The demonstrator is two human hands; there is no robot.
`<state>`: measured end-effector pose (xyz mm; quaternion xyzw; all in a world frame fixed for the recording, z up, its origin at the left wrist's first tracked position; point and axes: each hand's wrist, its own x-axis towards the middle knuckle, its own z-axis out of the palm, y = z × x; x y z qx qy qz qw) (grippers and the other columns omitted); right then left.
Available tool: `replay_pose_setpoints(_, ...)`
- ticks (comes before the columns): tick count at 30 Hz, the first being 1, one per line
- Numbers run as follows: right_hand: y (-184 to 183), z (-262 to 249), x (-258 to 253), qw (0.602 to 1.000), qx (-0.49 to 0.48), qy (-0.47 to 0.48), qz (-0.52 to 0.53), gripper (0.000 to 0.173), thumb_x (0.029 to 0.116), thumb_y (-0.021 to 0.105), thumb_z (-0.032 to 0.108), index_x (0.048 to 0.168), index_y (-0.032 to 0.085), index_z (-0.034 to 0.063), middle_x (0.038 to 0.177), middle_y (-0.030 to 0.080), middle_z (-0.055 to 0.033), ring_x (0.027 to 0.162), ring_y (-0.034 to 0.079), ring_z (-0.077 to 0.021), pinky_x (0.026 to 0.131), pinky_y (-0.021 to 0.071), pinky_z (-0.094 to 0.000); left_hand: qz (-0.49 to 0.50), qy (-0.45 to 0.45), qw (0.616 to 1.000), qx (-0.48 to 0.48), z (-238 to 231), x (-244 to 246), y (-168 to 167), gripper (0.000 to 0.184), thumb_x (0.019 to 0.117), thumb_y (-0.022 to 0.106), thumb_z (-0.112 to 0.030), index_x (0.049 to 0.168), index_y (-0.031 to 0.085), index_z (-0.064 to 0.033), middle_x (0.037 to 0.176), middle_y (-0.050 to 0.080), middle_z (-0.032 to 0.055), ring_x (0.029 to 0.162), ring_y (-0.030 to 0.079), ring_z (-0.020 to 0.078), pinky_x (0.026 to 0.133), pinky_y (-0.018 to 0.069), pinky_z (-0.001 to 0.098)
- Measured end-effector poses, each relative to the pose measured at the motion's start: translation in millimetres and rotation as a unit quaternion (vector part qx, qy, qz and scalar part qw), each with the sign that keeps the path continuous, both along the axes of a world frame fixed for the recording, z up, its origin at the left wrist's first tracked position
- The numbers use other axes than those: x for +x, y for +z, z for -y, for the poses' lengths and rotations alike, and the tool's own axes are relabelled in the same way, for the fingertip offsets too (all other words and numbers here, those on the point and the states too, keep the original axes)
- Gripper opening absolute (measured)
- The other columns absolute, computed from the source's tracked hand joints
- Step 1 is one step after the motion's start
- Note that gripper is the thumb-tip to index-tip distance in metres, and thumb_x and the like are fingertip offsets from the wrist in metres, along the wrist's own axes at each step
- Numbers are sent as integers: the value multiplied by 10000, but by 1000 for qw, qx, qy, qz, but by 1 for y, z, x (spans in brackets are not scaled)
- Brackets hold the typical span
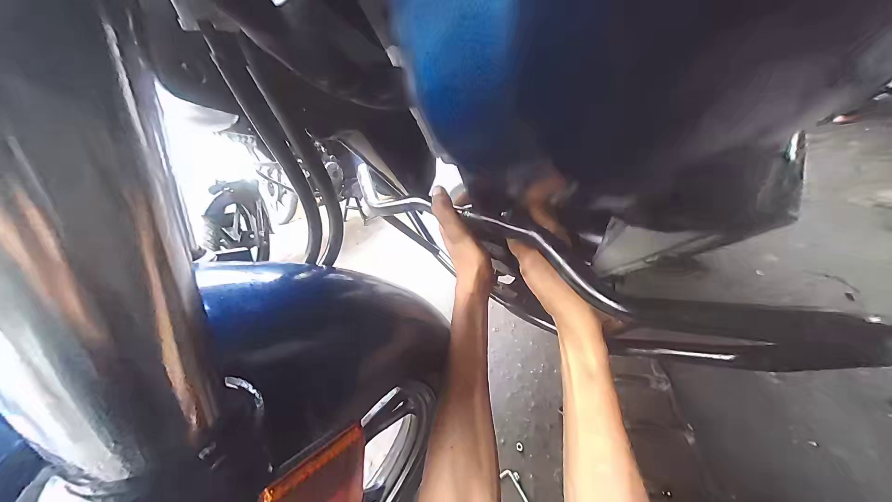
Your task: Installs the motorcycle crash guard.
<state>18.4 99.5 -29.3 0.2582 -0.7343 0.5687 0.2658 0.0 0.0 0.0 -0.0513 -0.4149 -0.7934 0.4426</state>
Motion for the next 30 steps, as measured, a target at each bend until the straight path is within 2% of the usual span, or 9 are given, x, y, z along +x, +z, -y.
replay_pose_setpoints(3,10,0,3,999,53,-2,11,385,1018,584,182,1388,580,76,1361,611,-115,1302,553,-155,1114,453,-372,-5,-11,1000,-6,-1,6,4,575,1121,172,-431,1047,630,-92,852,657,-3,850,659,63,810,574,295)
replay_pose_setpoints(7,11,4,-17,993,-78,50,-72,186,999,576,55,1138,685,-1,1023,694,-43,950,645,-36,883,548,-248,-17,-67,998,13,0,3,1,640,1103,157,-503,1025,609,-57,858,639,63,840,653,150,794,573,371)
replay_pose_setpoints(14,12,8,-16,983,-145,66,-87,220,892,655,-35,1106,701,-11,1027,719,-50,1021,665,-85,944,551,-288,152,60,984,-67,2,14,2,696,1104,184,-529,853,609,-39,790,622,108,834,654,222,769,554,455)
replay_pose_setpoints(20,12,5,-15,987,-133,69,-66,296,866,698,-10,1154,635,10,1061,683,-36,1072,638,-80,962,540,-281,108,37,992,-60,2,11,0,665,1106,186,-528,985,641,-58,878,653,97,909,660,180,832,556,428)
replay_pose_setpoints(24,17,2,-9,990,-116,76,23,327,849,667,25,1175,643,31,1099,681,-43,1096,634,-106,964,535,-310,118,11,992,-32,-1,6,11,583,1118,260,-461,1019,653,-42,890,663,102,901,659,180,844,552,414)
replay_pose_setpoints(26,21,2,-1,997,-62,3,45,201,892,655,105,1089,688,82,1016,690,8,1037,636,-66,910,530,-306,66,-5,998,20,-3,-1,16,462,1133,324,-344,1014,613,-4,845,626,99,826,638,161,793,553,357)
replay_pose_setpoints(27,21,1,1,998,-35,-20,39,163,927,623,135,1068,697,99,1002,691,26,1029,633,-46,911,521,-297,-3,-9,1000,-9,3,-19,2,441,1138,308,-306,1103,594,28,908,631,109,876,644,162,829,560,352)
replay_pose_setpoints(28,19,0,0,999,-18,-37,24,176,965,585,158,1075,709,100,1019,697,30,1044,630,-35,932,511,-292,-77,9,995,-62,14,-50,-17,476,1138,301,-305,1109,600,64,942,672,144,909,687,191,831,589,385)
replay_pose_setpoints(30,12,-2,-4,998,-11,-55,-15,267,1036,474,152,1146,698,59,1091,697,-8,1080,623,-42,967,504,-283,-91,16,990,-102,26,-82,-35,546,1134,289,-383,1098,626,46,977,697,159,943,709,226,849,599,442)
